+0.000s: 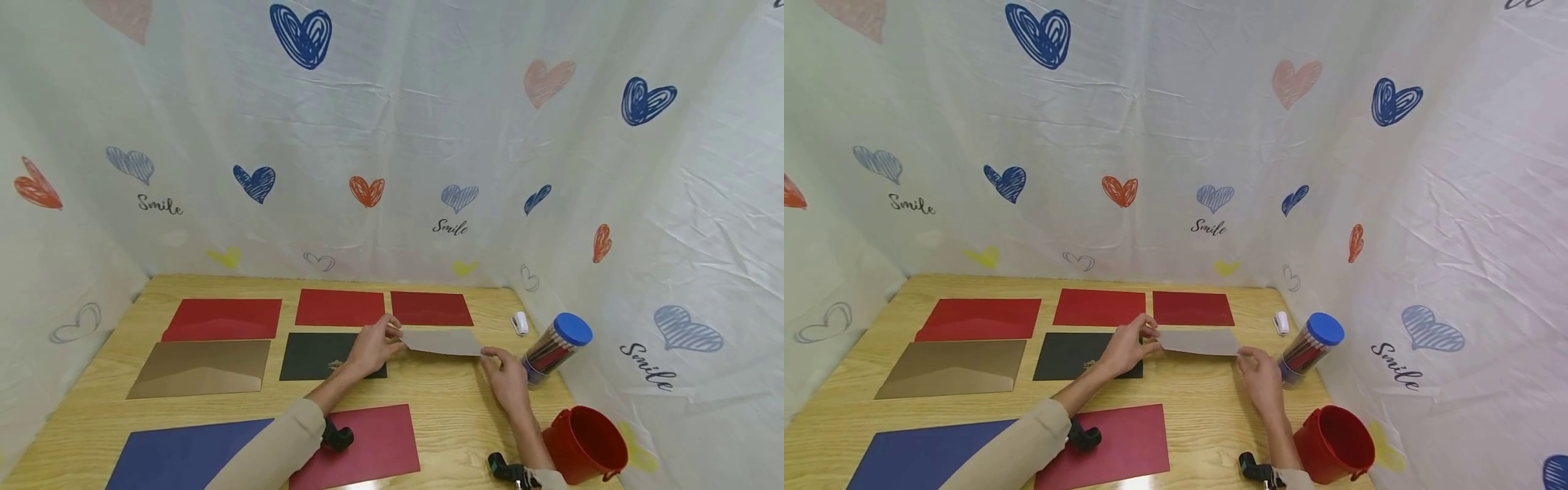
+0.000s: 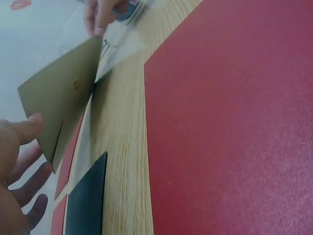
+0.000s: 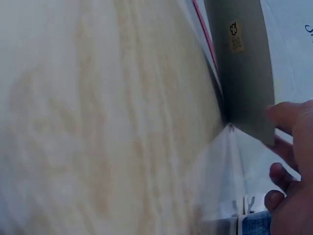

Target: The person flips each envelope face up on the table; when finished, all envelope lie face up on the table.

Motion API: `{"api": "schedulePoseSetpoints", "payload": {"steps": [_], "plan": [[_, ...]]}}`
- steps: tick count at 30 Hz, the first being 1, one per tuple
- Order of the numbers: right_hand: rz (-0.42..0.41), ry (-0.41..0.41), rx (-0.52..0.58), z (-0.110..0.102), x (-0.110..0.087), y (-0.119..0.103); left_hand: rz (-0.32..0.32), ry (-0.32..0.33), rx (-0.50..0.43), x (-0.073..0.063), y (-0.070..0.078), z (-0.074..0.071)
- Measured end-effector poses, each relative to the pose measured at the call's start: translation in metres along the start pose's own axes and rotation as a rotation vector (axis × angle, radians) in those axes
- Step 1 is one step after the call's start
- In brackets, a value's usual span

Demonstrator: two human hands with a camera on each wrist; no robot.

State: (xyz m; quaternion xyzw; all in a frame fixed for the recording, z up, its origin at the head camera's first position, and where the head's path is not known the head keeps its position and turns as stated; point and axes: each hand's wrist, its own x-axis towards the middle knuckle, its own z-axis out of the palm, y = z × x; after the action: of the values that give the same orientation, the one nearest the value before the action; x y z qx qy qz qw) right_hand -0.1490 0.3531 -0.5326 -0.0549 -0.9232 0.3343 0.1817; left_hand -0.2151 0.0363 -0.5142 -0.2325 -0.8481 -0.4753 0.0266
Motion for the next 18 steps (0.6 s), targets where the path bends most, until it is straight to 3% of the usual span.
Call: {"api": "schedulePoseSetpoints", "payload": {"steps": [6,11,18], "plan": [[-0.069,0.176,0.082,-0.002,0.005,-0.008,0.095,0.097,0.104,-0.001,-0.002,0.000],[-0.038,0.234,0.112,0.001,0.007,-0.018,0.121,0.133,0.137,0.000,-0.002,0.001],[0.021,0.279,0.060,0.016,0.013,-0.019,0.138,0.179,0.200,-0.001,-0.005,0.006]]}}
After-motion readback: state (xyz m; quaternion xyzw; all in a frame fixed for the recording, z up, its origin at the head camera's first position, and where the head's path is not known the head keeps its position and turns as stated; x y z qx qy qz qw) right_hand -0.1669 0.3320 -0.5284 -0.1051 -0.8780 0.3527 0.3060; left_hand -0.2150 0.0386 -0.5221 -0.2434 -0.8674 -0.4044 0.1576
